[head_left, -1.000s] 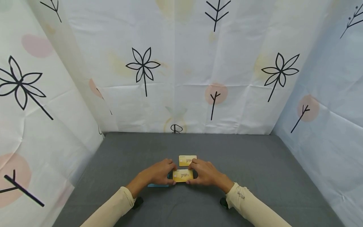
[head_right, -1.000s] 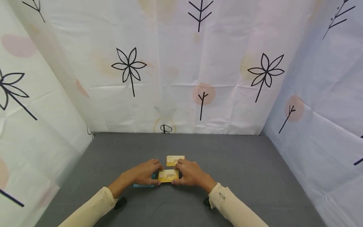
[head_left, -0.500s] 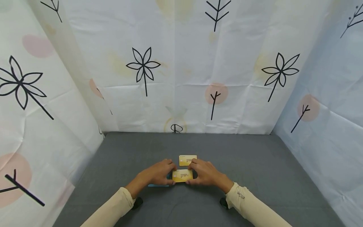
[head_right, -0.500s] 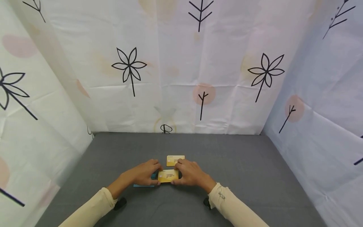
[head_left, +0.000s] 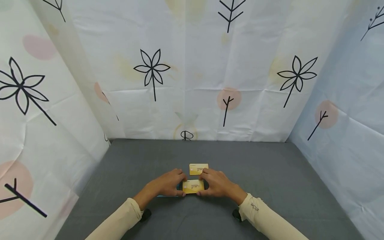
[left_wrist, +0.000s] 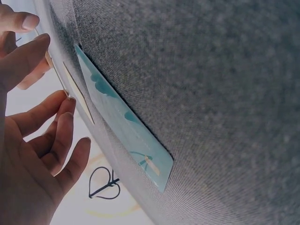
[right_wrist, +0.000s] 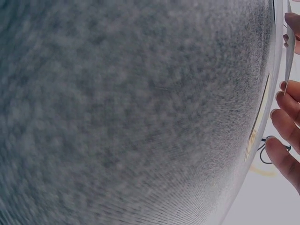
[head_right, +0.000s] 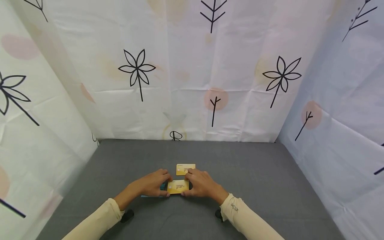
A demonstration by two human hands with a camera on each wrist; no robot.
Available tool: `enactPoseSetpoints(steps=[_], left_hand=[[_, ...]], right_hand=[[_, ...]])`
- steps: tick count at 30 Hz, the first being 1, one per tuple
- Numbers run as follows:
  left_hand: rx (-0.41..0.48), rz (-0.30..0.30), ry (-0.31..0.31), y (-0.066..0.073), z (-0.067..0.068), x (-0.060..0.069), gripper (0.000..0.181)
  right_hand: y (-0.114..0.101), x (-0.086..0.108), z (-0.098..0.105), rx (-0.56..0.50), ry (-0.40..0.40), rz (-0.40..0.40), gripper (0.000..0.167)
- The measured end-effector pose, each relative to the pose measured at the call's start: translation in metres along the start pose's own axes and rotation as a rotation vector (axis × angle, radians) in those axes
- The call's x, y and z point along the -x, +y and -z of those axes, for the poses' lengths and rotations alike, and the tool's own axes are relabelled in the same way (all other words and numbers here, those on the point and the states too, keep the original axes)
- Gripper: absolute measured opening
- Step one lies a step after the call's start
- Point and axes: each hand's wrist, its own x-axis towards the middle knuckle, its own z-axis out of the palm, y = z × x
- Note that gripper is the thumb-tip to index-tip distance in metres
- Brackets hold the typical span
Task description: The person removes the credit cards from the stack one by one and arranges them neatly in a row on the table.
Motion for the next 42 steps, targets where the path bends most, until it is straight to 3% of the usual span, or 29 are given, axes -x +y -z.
enactPoseSetpoints(steps=[6, 33, 42], left_hand=[[-0.019, -0.029, 0.018, -0.0011, -0.0018, 0.0008, 0.047], [-0.035, -0.036, -0.021, -0.001, -0.0039, -0.0023, 0.047], [-0.021, -0.007, -0.038, 0.0023, -0.0013, -0.0029, 0.044]], right_hand=[[0.0012, -0.0002, -0.0026, 0.005, 0.006, 0.011, 0.047], [0.0008, -0.0009, -0.0047, 0.003, -0.024, 0.004, 0.047], [0.0013, -0.002, -0.0055, 0.028, -0.019, 0.007, 0.047]])
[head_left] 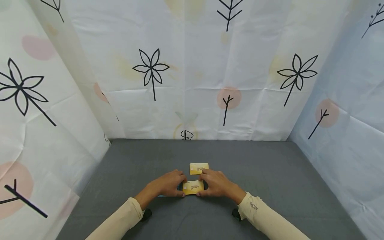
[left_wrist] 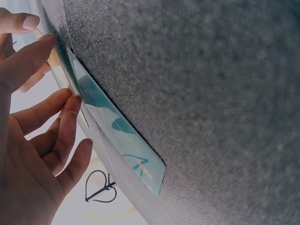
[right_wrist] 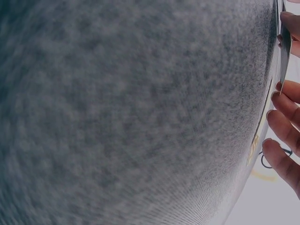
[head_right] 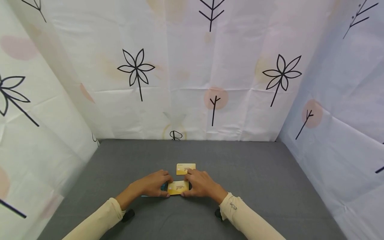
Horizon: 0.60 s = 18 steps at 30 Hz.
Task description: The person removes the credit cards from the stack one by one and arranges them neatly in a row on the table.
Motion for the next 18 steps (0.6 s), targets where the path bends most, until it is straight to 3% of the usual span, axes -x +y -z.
enactPoseSetpoints(steps=[18], left_hand=[[-0.006, 0.006, 0.002, -0.0021, -0.0028, -0.0009, 0.043]], right_hand=[[-0.0006, -0.0005, -0.0038, 0.011, -0.023, -0.008, 0.049]])
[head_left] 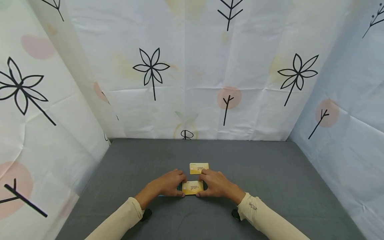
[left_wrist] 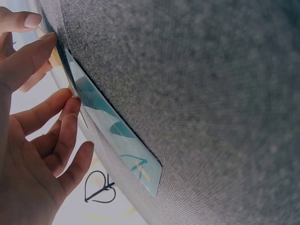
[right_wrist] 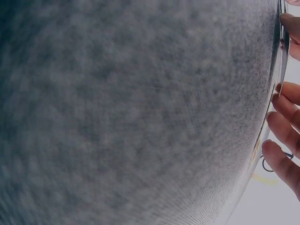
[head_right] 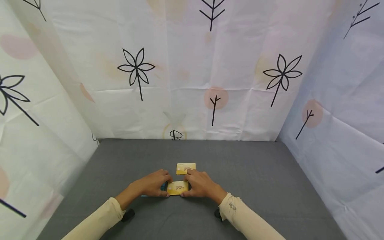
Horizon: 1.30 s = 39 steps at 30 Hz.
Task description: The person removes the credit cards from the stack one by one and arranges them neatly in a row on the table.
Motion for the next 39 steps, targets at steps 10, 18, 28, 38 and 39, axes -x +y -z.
enactPoseSetpoints(steps=[10, 18, 28, 38, 39], left_hand=[[-0.014, 0.001, -0.017, -0.0006, 0.0001, 0.0002, 0.045], [-0.013, -0.001, -0.016, -0.0022, 0.0001, 0.0007, 0.046], [-0.023, -0.005, 0.0, -0.0036, -0.0016, 0.0006, 0.045], [-0.021, -0.004, 0.004, -0.0031, 0.0003, 0.0028, 0.045], [-0.022, -0.004, 0.004, -0.0031, 0.0006, 0.0032, 0.045]], right_hand=[[-0.0017, -0.0009, -0.0002, -0.003, -0.009, 0.002, 0.05], [-0.0029, -0.0018, 0.0017, 0.003, -0.022, -0.002, 0.05], [-0.0027, -0.0025, 0.0008, 0.012, -0.023, 0.011, 0.052], [-0.0035, -0.0034, 0.0006, 0.001, -0.038, 0.004, 0.053], [-0.0035, -0.0035, 0.0004, 0.001, -0.041, 0.005, 0.053]])
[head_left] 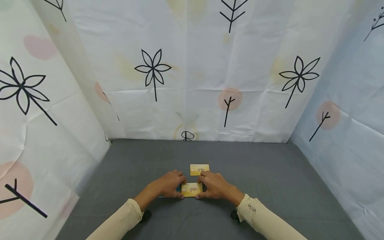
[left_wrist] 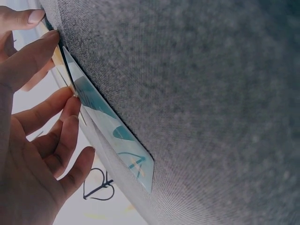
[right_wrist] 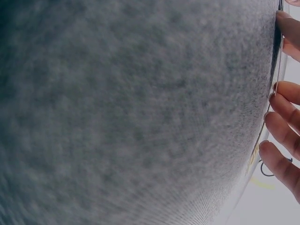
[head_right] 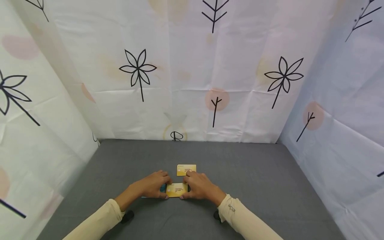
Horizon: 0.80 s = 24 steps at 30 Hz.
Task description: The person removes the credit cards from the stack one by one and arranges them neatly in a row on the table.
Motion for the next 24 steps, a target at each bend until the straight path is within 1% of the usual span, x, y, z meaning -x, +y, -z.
enactPoseSetpoints(steps=[5, 12, 24], left_hand=[[0.007, 0.002, -0.003, 0.0003, 0.0005, 0.001, 0.045], [0.01, 0.011, 0.002, -0.0011, -0.0008, 0.0007, 0.045], [0.014, 0.012, 0.001, -0.0013, -0.0008, 0.0011, 0.045]], right_hand=[[0.0, -0.0001, -0.0004, 0.003, -0.007, 0.006, 0.053], [-0.0003, -0.0012, 0.0009, 0.01, 0.006, 0.016, 0.052], [-0.0013, -0.001, 0.0008, 0.006, -0.004, 0.007, 0.049]])
